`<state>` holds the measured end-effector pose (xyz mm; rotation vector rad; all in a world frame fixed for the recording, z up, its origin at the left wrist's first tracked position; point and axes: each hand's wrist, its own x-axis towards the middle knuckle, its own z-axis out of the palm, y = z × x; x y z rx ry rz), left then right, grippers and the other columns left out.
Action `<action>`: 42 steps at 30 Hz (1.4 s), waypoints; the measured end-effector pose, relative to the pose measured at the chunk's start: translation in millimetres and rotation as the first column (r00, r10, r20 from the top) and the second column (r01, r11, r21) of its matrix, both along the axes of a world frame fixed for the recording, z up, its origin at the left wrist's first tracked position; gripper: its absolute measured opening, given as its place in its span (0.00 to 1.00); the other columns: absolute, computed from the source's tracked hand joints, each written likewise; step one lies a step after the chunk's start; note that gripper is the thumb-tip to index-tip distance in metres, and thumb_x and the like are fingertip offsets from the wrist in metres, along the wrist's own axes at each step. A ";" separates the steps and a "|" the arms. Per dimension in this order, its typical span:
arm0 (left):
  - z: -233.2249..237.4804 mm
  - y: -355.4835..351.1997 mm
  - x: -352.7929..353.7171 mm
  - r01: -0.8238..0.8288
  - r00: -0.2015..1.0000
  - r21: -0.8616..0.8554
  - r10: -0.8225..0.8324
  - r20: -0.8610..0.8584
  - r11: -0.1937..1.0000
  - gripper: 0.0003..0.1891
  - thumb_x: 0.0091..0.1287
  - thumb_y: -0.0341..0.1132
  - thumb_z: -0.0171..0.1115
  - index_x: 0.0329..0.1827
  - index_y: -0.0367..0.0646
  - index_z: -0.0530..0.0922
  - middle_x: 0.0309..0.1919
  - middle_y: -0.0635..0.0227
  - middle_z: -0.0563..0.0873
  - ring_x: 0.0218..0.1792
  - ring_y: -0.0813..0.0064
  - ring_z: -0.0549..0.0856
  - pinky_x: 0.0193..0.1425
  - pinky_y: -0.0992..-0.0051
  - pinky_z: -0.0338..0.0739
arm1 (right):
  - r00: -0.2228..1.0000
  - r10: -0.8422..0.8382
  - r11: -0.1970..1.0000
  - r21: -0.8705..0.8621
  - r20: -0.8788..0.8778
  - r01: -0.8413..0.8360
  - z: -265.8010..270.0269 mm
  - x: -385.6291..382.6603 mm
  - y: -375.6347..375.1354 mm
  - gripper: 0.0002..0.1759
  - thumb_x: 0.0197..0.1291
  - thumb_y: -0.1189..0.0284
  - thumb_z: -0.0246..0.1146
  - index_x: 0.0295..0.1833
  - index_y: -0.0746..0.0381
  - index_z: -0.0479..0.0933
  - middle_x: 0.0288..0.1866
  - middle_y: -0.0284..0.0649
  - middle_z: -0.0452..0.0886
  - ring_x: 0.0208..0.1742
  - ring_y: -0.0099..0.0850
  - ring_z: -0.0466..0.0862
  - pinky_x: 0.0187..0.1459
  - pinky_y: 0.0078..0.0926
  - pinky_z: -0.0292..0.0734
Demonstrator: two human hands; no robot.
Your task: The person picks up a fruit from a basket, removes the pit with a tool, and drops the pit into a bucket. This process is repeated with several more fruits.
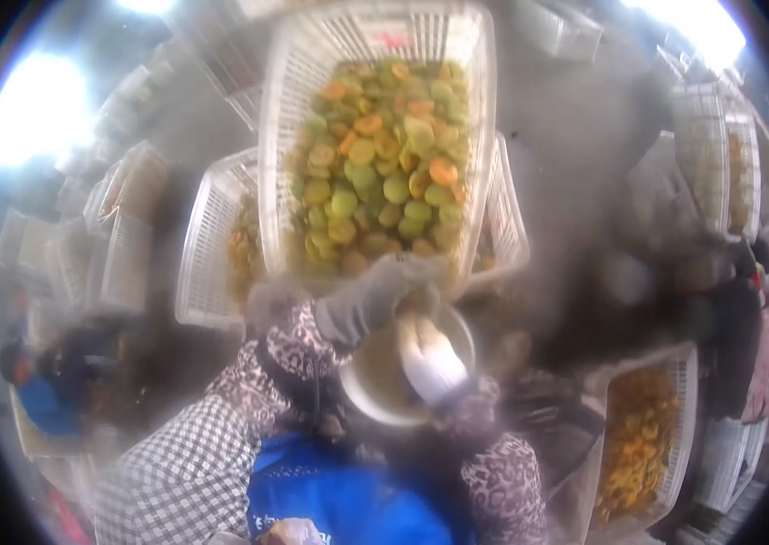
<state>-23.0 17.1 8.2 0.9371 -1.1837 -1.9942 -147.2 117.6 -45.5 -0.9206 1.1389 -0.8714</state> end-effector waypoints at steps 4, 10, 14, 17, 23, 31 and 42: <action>25.9 1.9 -3.6 -0.020 0.994 0.320 -0.014 0.106 0.947 0.12 0.75 0.43 0.57 0.42 0.44 0.80 0.28 0.70 0.81 0.30 0.79 0.79 0.34 0.78 0.74 | 0.971 0.136 0.990 -0.008 -0.196 -0.140 34.0 -18.4 -10.9 0.20 0.75 0.62 0.53 0.61 0.65 0.70 0.53 0.45 0.78 0.54 0.33 0.81 0.53 0.29 0.78; 43.1 7.8 -3.2 -0.099 0.995 0.427 0.085 0.051 0.899 0.13 0.73 0.48 0.58 0.34 0.53 0.72 0.27 0.77 0.78 0.28 0.81 0.78 0.29 0.79 0.73 | 0.805 0.056 0.948 0.221 0.590 -0.228 23.5 -37.5 -6.4 0.12 0.74 0.63 0.57 0.53 0.59 0.78 0.40 0.30 0.82 0.34 0.18 0.80 0.33 0.16 0.76; 19.8 6.5 -7.0 -0.040 0.952 0.591 0.210 -0.222 0.806 0.11 0.73 0.43 0.60 0.35 0.50 0.72 0.29 0.75 0.78 0.32 0.77 0.79 0.37 0.76 0.78 | 0.994 0.098 0.994 -0.054 0.050 -0.095 39.0 -25.6 6.3 0.19 0.76 0.61 0.52 0.59 0.63 0.75 0.48 0.41 0.83 0.48 0.33 0.84 0.47 0.30 0.80; 13.4 -6.5 -5.7 -0.095 0.897 0.629 0.340 -0.282 0.772 0.12 0.74 0.44 0.56 0.36 0.47 0.72 0.31 0.71 0.77 0.34 0.74 0.79 0.42 0.70 0.80 | 0.901 0.120 0.943 -0.234 -0.417 -0.234 52.2 -25.5 32.4 0.16 0.74 0.59 0.54 0.52 0.61 0.77 0.40 0.46 0.85 0.45 0.38 0.86 0.41 0.34 0.81; 5.6 -5.7 4.4 -0.226 0.860 0.579 0.439 -0.259 0.784 0.14 0.74 0.46 0.52 0.39 0.44 0.74 0.36 0.67 0.78 0.37 0.74 0.80 0.44 0.71 0.79 | 0.725 -0.044 0.904 -0.337 -0.687 -0.264 -55.4 -34.7 47.3 0.15 0.68 0.59 0.59 0.50 0.58 0.76 0.37 0.51 0.85 0.40 0.50 0.86 0.42 0.46 0.80; 49.8 -23.4 140.3 -0.132 0.320 -0.615 0.620 0.716 0.778 0.11 0.69 0.41 0.59 0.41 0.43 0.83 0.46 0.62 0.83 0.51 0.69 0.82 0.51 0.67 0.79 | 0.738 -0.083 0.958 -0.258 -0.669 -0.126 -7.2 -55.9 50.0 0.16 0.67 0.66 0.60 0.56 0.60 0.74 0.37 0.51 0.85 0.37 0.47 0.87 0.39 0.38 0.80; -33.6 -84.1 -40.9 0.636 0.466 -0.663 0.489 0.737 0.394 0.13 0.65 0.39 0.59 0.43 0.39 0.81 0.45 0.49 0.84 0.47 0.54 0.84 0.43 0.60 0.79 | 0.857 -0.180 0.968 -0.242 -0.482 0.067 70.5 -42.7 17.7 0.15 0.70 0.62 0.58 0.54 0.59 0.77 0.39 0.46 0.85 0.40 0.37 0.86 0.46 0.34 0.78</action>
